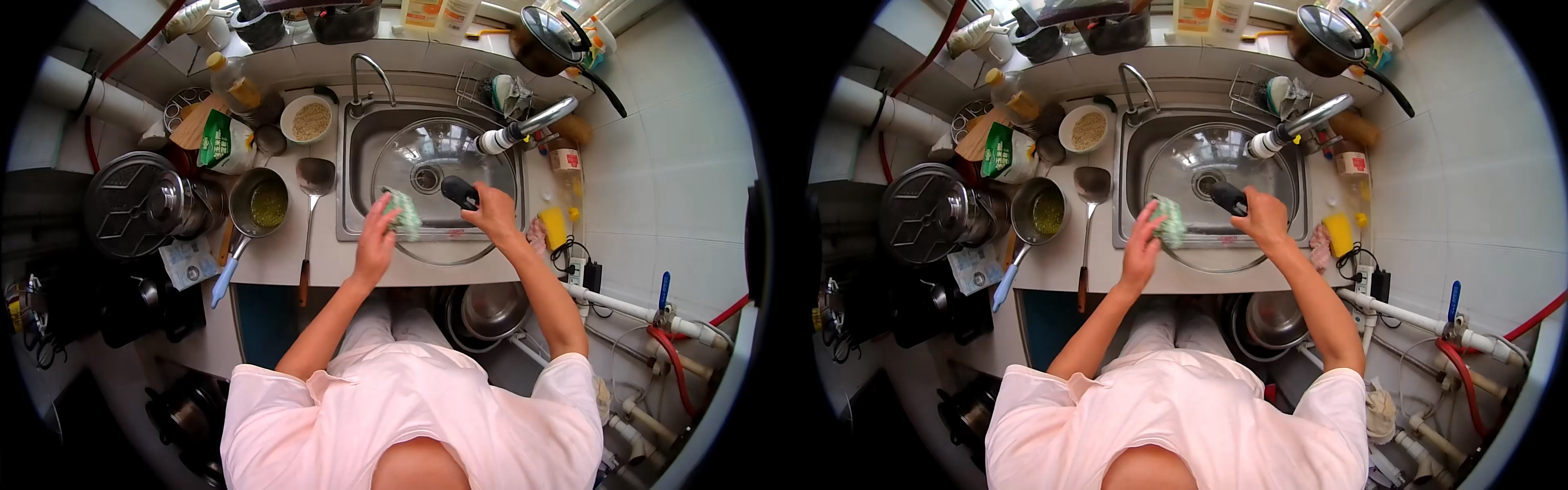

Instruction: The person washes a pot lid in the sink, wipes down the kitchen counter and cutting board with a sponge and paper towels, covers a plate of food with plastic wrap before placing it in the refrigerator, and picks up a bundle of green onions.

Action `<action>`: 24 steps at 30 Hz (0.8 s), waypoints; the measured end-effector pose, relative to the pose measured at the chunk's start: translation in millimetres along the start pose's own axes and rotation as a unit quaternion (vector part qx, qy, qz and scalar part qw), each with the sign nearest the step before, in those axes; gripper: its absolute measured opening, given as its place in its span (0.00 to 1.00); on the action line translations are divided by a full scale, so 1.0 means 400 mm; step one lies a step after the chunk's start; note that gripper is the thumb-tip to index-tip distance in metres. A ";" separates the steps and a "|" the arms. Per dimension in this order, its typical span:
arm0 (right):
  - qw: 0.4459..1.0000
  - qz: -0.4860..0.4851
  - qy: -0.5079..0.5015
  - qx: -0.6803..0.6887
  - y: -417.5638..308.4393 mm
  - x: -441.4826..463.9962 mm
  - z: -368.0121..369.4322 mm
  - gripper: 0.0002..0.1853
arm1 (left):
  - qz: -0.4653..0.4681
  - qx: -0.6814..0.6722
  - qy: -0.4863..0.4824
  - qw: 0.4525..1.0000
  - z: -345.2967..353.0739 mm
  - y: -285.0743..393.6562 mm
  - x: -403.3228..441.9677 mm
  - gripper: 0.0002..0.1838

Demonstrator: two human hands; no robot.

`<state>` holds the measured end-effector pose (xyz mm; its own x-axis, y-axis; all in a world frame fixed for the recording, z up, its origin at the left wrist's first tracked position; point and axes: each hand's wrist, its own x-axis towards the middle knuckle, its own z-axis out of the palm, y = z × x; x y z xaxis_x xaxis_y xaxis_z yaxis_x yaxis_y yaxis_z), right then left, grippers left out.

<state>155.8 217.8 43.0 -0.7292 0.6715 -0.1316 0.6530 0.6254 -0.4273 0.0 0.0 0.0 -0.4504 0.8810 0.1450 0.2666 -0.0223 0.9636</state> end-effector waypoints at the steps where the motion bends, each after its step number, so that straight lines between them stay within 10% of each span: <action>1: 1.000 -0.001 0.005 0.008 -0.002 -0.002 0.002 0.20 | 0.047 0.175 -0.051 0.982 0.033 0.020 -0.011 0.31; 6: 1.000 -0.008 0.023 -0.008 0.058 -0.048 -0.068 0.19 | 0.099 0.319 -0.079 0.939 0.238 0.005 -0.028 0.31; 10: 1.000 -0.004 0.010 0.002 0.031 -0.069 -0.075 0.19 | 0.063 0.328 0.052 0.941 0.136 -0.066 0.149 0.27; 24: 1.000 0.012 0.008 0.005 0.040 -0.048 -0.046 0.18 | 0.135 0.294 -0.052 0.945 0.065 -0.113 0.155 0.24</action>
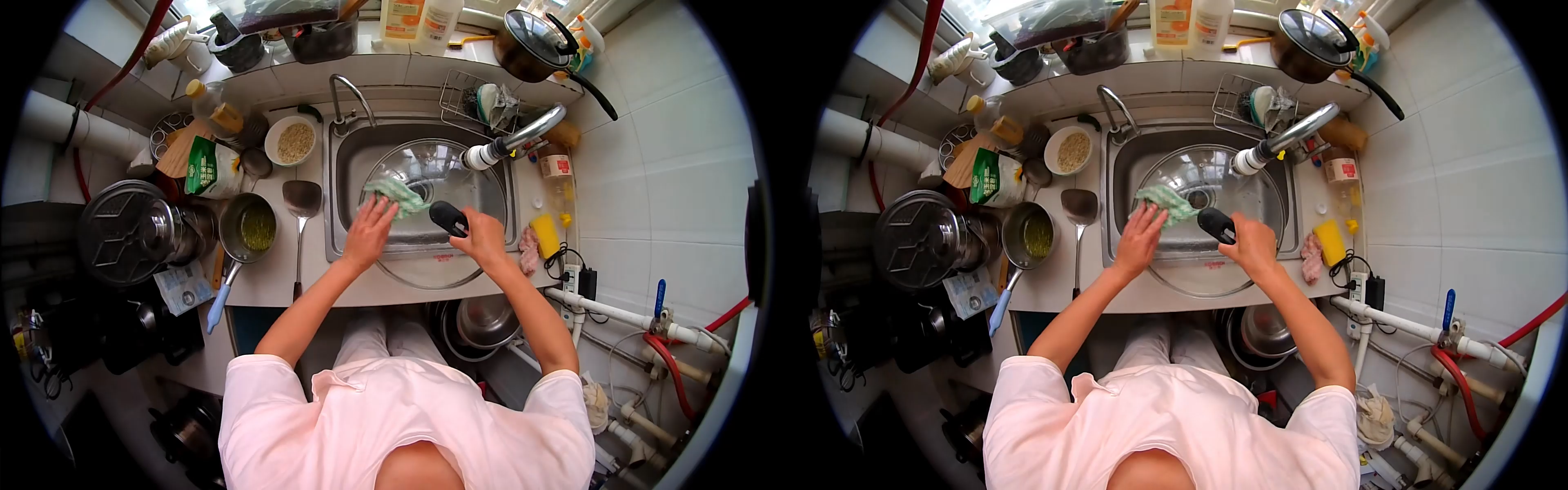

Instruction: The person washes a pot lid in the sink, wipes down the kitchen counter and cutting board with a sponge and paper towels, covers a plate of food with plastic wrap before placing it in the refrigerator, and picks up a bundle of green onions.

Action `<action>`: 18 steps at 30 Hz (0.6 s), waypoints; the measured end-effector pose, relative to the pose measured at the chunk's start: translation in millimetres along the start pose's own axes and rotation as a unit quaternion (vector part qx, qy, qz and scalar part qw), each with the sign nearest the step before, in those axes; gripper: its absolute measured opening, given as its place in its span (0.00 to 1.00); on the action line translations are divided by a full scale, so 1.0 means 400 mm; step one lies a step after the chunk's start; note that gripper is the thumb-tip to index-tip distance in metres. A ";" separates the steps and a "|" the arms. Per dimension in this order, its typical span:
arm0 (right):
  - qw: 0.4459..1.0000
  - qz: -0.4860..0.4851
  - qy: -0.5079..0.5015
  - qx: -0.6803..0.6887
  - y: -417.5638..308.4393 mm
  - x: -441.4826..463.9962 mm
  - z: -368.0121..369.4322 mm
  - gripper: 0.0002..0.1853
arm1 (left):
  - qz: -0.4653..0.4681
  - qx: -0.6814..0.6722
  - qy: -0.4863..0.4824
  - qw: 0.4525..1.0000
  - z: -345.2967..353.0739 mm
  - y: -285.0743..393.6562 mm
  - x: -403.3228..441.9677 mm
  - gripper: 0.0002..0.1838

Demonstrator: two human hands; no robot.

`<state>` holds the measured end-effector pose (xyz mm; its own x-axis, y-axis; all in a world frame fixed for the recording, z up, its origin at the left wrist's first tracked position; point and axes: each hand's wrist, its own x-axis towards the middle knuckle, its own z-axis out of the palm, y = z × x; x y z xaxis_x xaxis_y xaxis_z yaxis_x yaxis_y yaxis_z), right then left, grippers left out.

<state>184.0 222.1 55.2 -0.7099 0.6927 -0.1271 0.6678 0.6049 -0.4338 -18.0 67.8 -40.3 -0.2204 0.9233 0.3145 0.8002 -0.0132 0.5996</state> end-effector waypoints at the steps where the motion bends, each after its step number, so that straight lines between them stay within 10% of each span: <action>1: 1.000 0.002 -0.003 0.004 -0.008 0.002 -0.002 0.18 | -0.020 -0.001 0.015 1.000 -0.009 -0.022 0.030 0.25; 18: 0.996 -0.055 -0.061 0.027 -0.053 0.070 0.047 0.20 | 0.298 -0.164 -0.354 0.871 0.180 0.005 0.442 0.20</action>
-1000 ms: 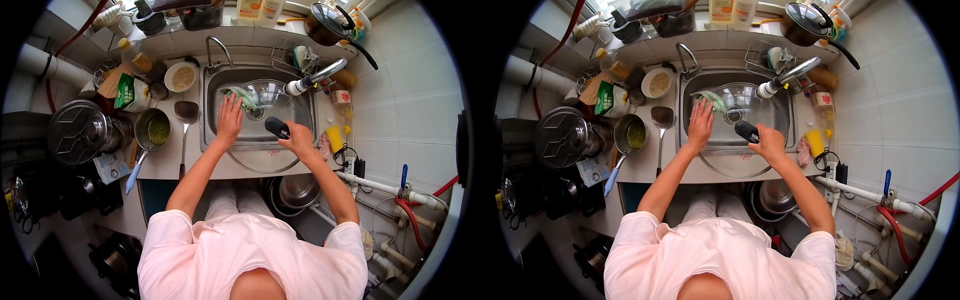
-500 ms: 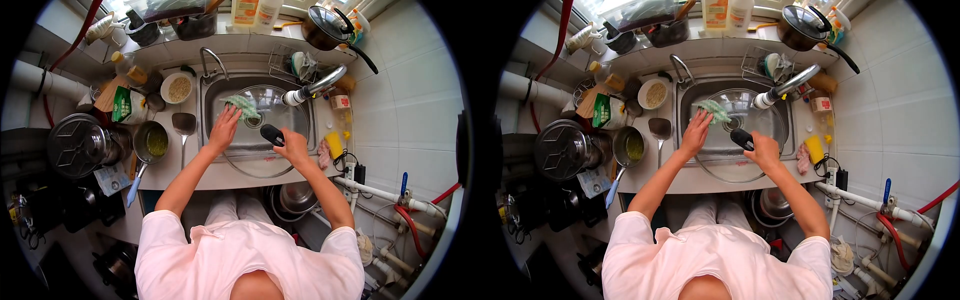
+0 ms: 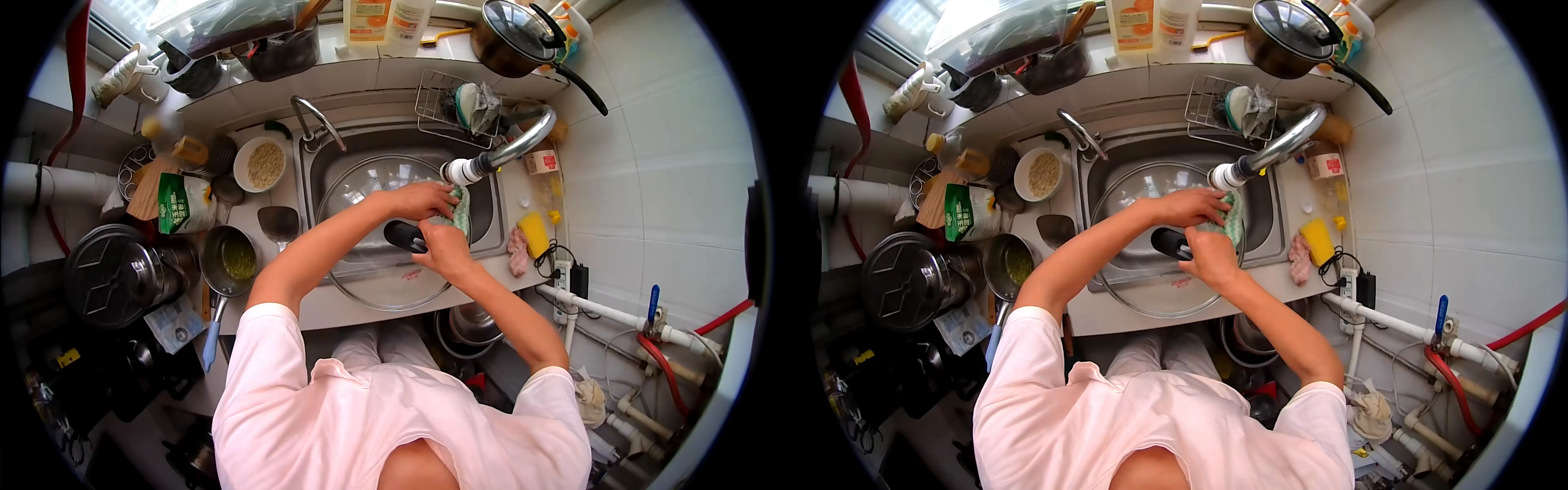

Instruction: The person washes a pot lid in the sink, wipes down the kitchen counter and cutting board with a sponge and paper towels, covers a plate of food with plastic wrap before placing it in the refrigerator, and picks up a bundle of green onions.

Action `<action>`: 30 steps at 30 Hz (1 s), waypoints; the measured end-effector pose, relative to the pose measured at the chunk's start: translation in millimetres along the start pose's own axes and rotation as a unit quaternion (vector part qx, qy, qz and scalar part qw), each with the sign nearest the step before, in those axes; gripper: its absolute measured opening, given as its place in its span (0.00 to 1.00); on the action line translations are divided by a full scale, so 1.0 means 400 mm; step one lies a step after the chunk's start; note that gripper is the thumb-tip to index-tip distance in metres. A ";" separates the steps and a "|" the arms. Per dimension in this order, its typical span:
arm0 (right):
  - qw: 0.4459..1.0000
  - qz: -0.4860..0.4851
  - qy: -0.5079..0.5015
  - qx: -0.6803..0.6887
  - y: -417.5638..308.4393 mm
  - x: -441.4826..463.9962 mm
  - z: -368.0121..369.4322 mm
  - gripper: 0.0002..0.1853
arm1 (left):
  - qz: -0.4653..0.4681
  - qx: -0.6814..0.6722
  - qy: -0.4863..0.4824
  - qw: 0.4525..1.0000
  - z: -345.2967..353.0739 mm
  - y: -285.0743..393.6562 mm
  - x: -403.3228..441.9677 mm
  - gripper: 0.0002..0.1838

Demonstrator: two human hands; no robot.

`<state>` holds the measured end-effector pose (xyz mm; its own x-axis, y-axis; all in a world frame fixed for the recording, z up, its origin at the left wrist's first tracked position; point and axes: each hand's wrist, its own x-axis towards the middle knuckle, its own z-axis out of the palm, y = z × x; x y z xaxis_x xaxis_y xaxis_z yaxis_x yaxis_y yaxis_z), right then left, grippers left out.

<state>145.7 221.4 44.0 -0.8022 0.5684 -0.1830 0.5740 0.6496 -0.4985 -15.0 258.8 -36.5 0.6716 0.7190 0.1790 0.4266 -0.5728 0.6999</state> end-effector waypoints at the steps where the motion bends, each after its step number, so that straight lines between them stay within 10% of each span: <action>1: 1.000 0.002 -0.001 -0.002 0.001 0.002 -0.001 0.20 | -0.013 -0.011 0.006 1.000 -0.007 -0.001 -0.006 0.20; 15: 0.987 0.113 0.112 0.036 0.106 0.059 0.028 0.19 | -0.269 0.147 0.388 0.869 0.129 0.142 -0.288 0.21; 30: 0.839 0.254 0.189 0.443 0.138 0.122 0.132 0.10 | -0.304 0.174 0.422 0.836 0.314 0.316 -0.286 0.18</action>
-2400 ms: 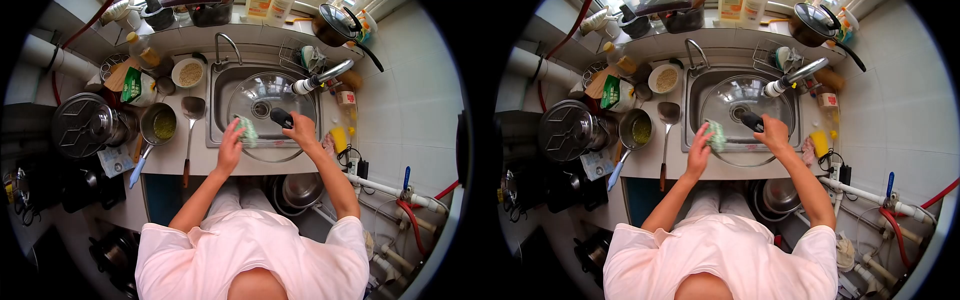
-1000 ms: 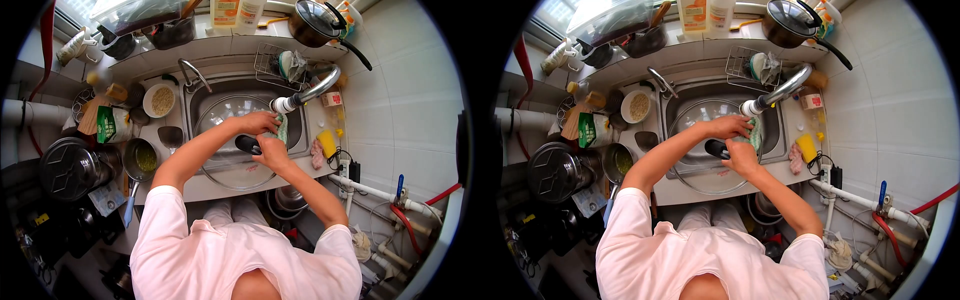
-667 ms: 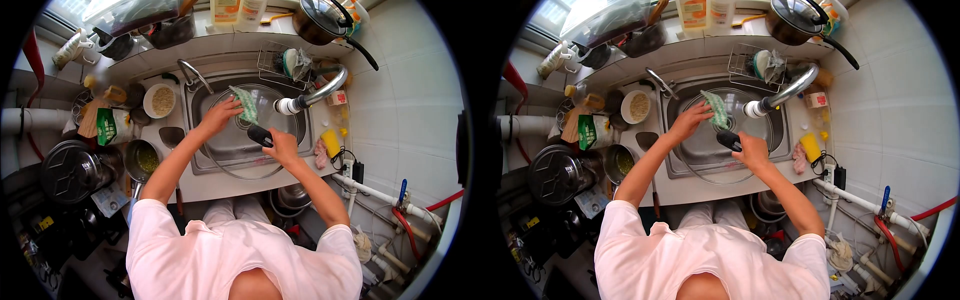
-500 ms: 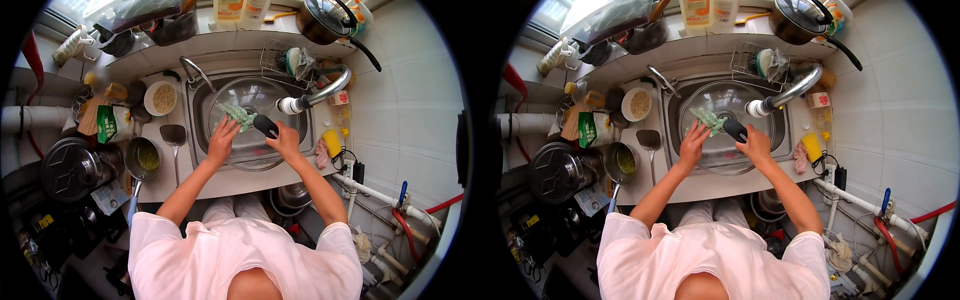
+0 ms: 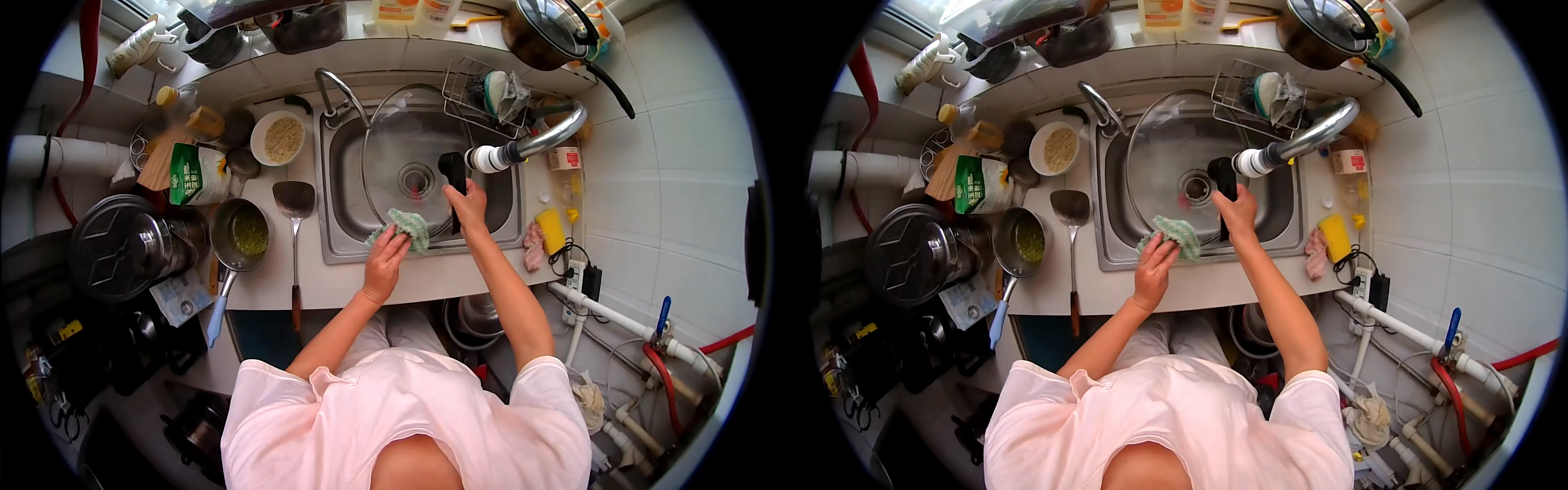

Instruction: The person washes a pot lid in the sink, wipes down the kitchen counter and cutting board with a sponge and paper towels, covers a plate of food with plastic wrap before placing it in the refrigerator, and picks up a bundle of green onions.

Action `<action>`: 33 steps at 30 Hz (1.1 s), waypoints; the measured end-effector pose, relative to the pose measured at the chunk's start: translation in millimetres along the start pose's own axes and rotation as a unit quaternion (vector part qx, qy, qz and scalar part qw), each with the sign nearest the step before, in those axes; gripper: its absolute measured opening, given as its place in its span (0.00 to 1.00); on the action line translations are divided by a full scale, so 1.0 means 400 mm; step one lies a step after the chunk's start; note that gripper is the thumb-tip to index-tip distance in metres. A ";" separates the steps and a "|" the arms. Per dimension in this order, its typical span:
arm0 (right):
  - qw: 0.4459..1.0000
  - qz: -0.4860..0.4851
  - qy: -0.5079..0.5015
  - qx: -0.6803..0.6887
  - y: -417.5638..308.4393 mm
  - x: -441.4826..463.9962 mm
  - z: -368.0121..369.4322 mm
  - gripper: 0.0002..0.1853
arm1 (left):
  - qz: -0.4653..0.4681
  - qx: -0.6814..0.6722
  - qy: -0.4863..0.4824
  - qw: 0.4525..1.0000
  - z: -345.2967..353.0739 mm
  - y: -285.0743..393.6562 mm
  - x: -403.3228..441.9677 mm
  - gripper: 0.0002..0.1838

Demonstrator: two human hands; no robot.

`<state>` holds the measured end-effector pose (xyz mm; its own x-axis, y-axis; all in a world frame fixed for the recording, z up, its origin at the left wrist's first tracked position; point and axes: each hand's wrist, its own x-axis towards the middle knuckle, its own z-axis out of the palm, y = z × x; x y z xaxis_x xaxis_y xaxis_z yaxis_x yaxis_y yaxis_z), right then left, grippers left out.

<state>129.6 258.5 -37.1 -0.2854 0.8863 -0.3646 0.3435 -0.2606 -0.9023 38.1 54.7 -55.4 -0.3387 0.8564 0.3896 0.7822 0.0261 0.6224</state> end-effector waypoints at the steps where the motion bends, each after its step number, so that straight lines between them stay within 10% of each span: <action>1: 0.999 0.015 -0.004 0.046 0.001 -0.004 0.006 0.09 | -0.013 -0.012 0.023 1.000 -0.019 0.004 0.003 0.17; 15: 0.928 0.218 0.025 0.303 0.046 -0.045 0.085 0.08 | 0.084 0.071 -0.064 0.992 0.088 -0.016 0.002 0.13; 21: 0.908 0.269 -0.038 0.318 0.033 -0.036 0.074 0.08 | -0.016 0.004 0.018 1.000 -0.067 0.026 -0.087 0.14; 28: 0.962 0.187 -0.069 0.186 0.030 -0.014 0.022 0.10 | -0.192 0.136 -0.083 0.968 -0.115 0.004 -0.333 0.27; 33: 0.981 0.120 -0.108 0.107 0.018 0.005 -0.044 0.10 | -0.155 0.147 -0.179 0.960 0.073 0.074 -0.308 0.33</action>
<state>147.1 265.2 -40.2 -0.4101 0.6945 -0.5912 0.2343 -0.5463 -0.8042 118.3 -35.0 -104.6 -0.4181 0.9053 -0.0746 0.8046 0.4072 0.4322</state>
